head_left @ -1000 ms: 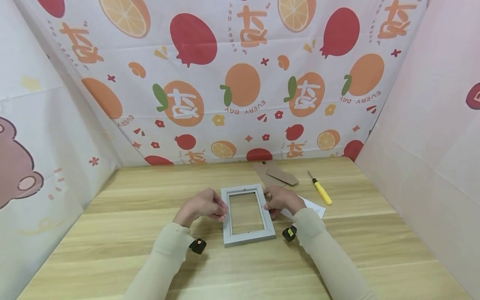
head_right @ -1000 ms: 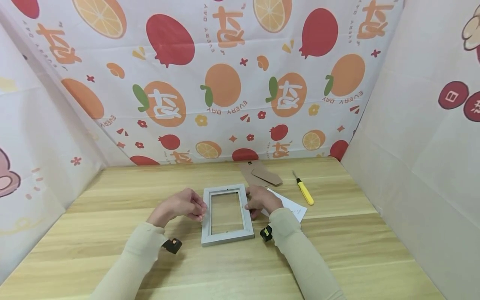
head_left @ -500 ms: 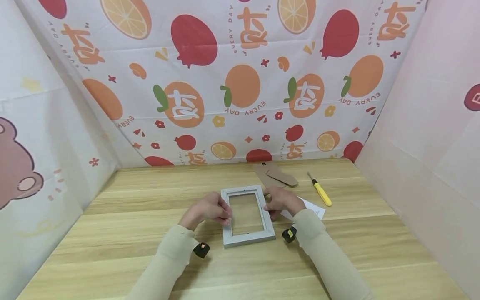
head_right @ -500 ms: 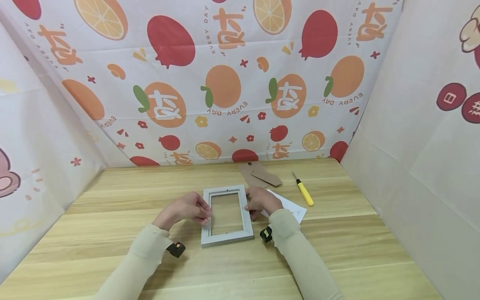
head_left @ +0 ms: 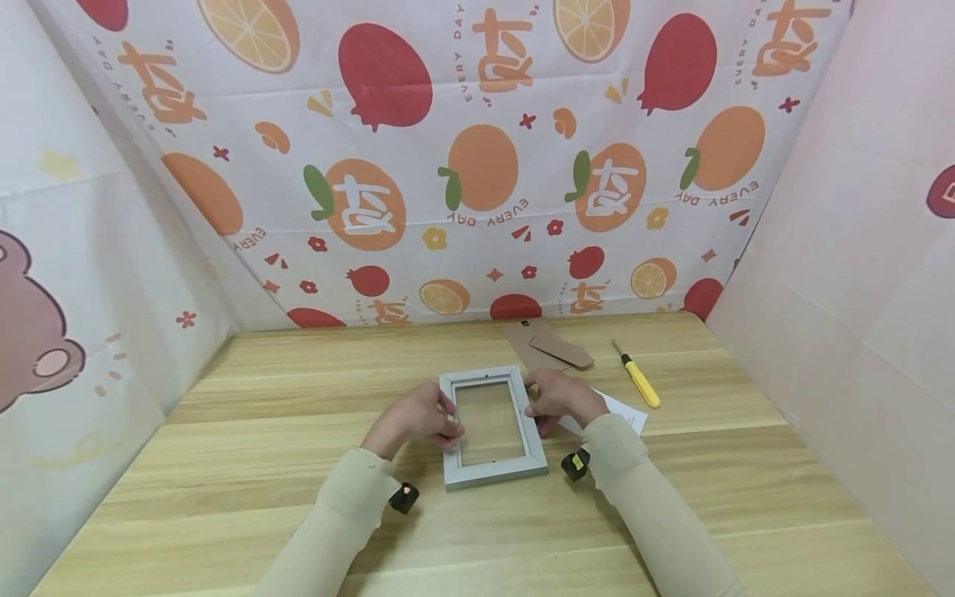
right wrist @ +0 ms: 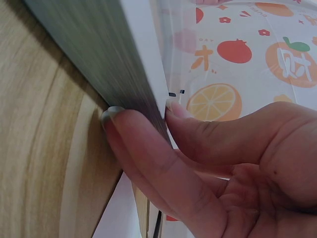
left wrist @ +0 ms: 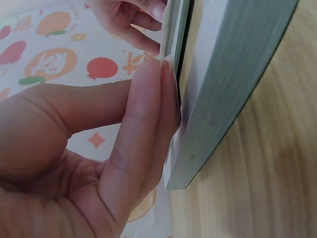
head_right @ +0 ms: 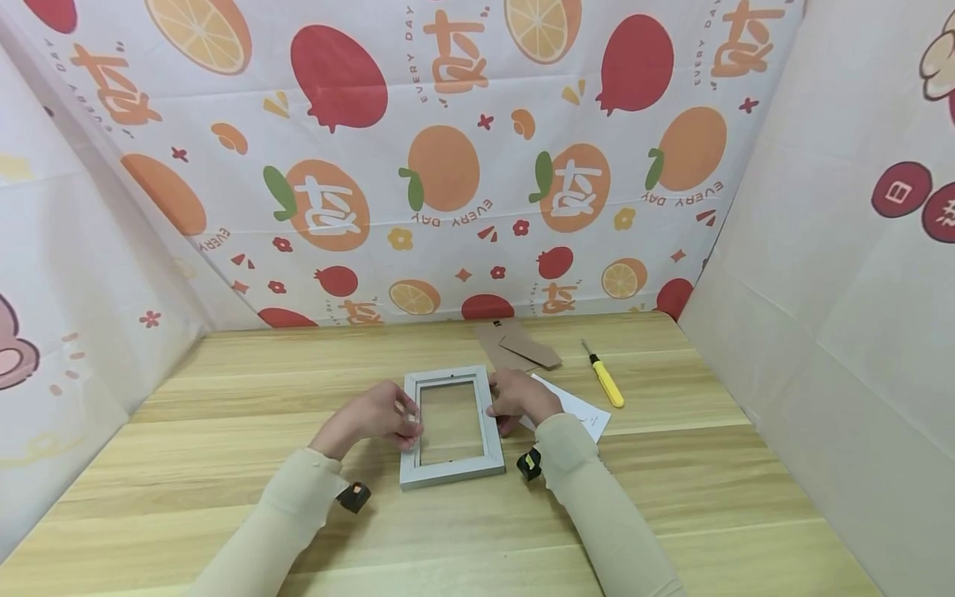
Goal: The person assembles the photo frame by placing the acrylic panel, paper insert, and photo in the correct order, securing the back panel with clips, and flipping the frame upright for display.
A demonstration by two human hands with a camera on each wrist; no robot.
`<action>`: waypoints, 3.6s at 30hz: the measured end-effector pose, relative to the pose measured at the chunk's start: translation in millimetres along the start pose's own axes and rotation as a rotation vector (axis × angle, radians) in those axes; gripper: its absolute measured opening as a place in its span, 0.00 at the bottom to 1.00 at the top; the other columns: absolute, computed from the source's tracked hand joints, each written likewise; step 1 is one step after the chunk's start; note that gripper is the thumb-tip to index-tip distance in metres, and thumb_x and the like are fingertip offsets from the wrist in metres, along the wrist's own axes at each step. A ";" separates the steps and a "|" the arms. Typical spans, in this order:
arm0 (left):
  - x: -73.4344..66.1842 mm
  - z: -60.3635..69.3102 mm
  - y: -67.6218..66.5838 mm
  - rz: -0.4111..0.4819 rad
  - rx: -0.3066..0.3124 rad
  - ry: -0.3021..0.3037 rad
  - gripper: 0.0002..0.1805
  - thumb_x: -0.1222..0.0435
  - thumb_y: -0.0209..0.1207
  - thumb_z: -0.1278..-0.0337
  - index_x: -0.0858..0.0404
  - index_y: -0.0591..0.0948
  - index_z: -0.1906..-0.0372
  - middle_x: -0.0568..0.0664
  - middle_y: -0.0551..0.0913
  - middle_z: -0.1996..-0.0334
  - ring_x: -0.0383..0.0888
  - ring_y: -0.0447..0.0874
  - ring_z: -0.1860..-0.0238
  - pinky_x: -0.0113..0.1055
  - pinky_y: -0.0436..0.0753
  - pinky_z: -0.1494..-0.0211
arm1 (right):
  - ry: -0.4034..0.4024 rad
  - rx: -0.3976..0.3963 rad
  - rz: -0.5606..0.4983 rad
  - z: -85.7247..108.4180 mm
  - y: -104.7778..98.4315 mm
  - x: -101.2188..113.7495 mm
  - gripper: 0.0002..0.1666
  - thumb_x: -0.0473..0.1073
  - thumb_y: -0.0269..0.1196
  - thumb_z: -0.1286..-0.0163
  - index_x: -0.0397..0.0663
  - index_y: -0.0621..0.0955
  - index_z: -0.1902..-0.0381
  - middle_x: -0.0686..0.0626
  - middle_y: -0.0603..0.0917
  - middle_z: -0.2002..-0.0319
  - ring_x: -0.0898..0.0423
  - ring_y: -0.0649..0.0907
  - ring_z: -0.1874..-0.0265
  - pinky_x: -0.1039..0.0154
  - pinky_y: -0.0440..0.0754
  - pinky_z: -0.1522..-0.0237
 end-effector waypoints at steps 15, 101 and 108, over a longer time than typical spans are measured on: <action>0.4 1.1 0.7 -0.073 -0.079 -0.017 0.25 0.73 0.73 0.46 0.73 0.71 0.50 0.56 0.87 0.78 0.39 0.85 0.82 0.32 0.90 0.71 | -0.013 0.007 0.000 1.1 0.9 0.6 0.36 0.32 0.66 0.29 0.36 0.68 0.26 0.36 0.85 0.58 0.51 0.91 0.75 0.60 0.93 0.68; 5.9 -3.2 -12.8 -0.171 -0.115 0.015 0.17 0.68 0.68 0.36 0.74 0.80 0.48 0.57 0.86 0.67 0.44 0.89 0.73 0.35 0.92 0.69 | -0.139 -0.175 0.594 80.0 -36.9 -19.0 0.21 0.27 0.74 0.52 0.43 0.83 0.59 0.47 0.83 0.63 0.53 0.78 0.64 0.57 0.83 0.59; 9.0 -3.7 -12.3 -0.183 -0.114 0.004 0.17 0.67 0.68 0.36 0.73 0.80 0.49 0.56 0.86 0.68 0.44 0.88 0.74 0.35 0.92 0.69 | -0.051 -0.079 0.618 80.5 -28.1 -35.9 0.30 0.26 0.78 0.57 0.47 0.77 0.58 0.49 0.78 0.64 0.52 0.73 0.64 0.58 0.79 0.61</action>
Point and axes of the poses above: each hand's wrist, its own z-axis away from the middle knuckle, its own y-axis out of the palm, x = y × z, the point moved 10 cm from there along -z, towards the middle knuckle
